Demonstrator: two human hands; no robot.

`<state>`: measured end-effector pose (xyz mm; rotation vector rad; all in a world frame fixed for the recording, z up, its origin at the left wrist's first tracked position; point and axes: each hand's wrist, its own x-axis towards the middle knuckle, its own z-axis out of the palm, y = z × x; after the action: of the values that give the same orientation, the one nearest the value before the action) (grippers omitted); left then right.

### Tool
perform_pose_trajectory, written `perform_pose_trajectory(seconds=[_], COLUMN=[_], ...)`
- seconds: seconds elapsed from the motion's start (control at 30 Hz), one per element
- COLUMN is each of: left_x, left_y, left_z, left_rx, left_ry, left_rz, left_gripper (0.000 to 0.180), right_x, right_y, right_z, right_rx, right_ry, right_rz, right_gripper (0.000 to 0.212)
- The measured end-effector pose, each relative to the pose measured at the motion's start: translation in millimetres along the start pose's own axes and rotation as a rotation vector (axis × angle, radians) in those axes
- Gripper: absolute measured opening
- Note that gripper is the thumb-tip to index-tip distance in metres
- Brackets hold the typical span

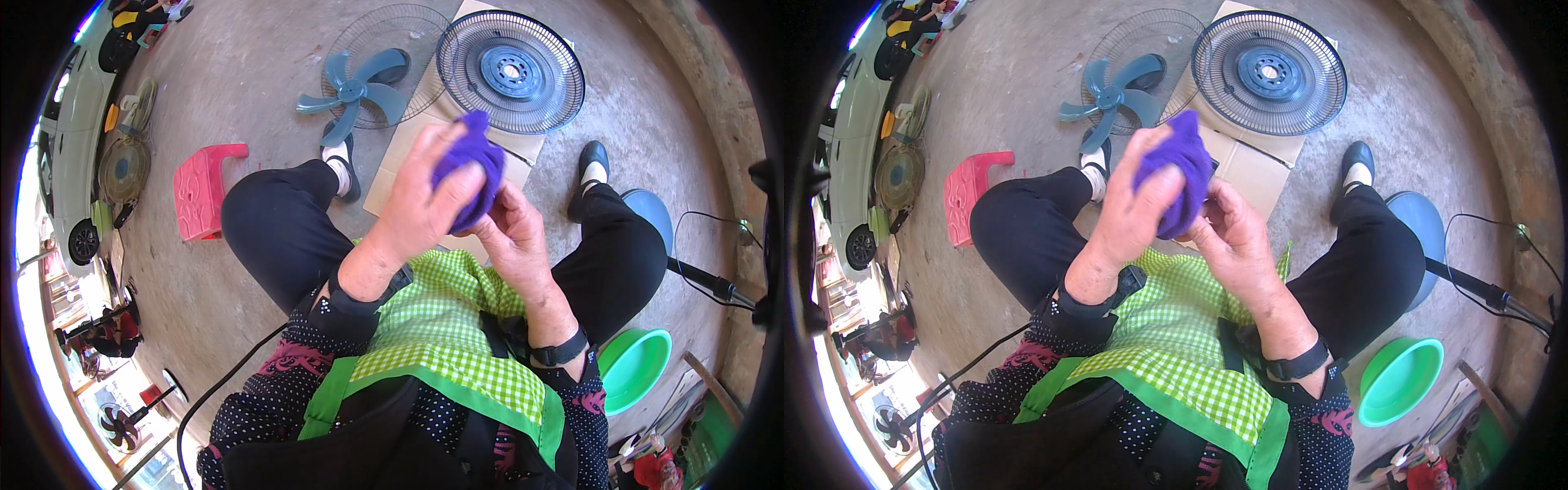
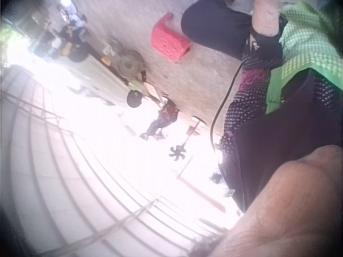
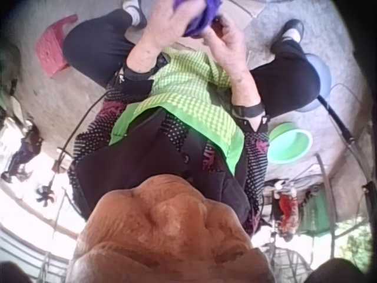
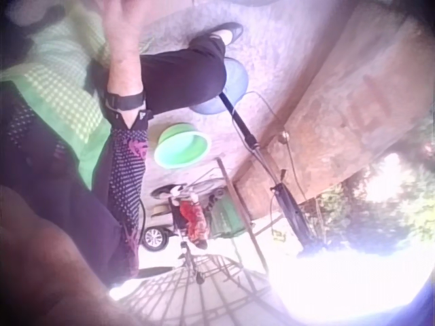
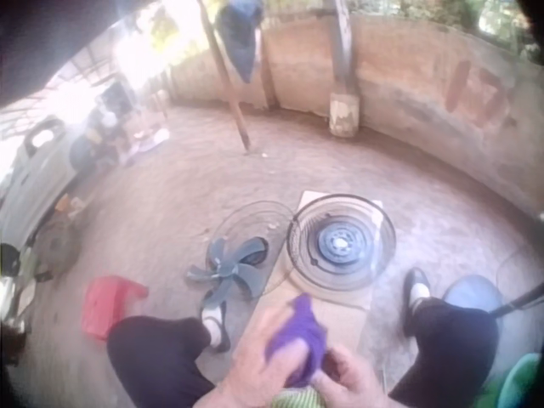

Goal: The person sits on the floor and wipes a fan blade and a small black plastic ring with a purple cloth. They rotate the blade to clean all surfaces and then clean the ring before placing both items on a cardboard sheet.

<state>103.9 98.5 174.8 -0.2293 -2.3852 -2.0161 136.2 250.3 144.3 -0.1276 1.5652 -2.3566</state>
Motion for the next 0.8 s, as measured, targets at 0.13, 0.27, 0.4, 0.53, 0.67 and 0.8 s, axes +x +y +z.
perform_pose_trajectory(seconds=[0.13,0.27,0.4,0.53,0.67,0.8], left_x=[0,-2,-5,-4,1,4], left_y=[4,1,-5,-16,-29,-34], left_z=[-1,-6,-6,-2,-2,-4], left_rx=[0.348,0.34,0.153,0.128,-0.068,-0.316], left_ry=[-0.164,-0.156,-0.131,0.017,0.138,0.125], left_rz=[-0.004,-0.143,-0.327,-0.283,-0.34,-0.352], left_gripper=[0.037,0.033,0.033,0.035,0.037,0.038], right_x=[-1,1,0,1,5,6], right_y=[0,-5,-13,-14,-11,-11], right_z=[-9,-11,-9,-6,-4,-1], right_rx=[-0.508,-0.739,-0.905,-1.09,-1.097,-0.786], right_ry=[-0.019,-0.092,-0.184,-0.203,-0.184,-0.122], right_rz=[-0.079,-0.25,-0.206,-0.283,-0.42,-0.502], right_gripper=[0.027,0.027,0.023,0.023,0.021,0.016])
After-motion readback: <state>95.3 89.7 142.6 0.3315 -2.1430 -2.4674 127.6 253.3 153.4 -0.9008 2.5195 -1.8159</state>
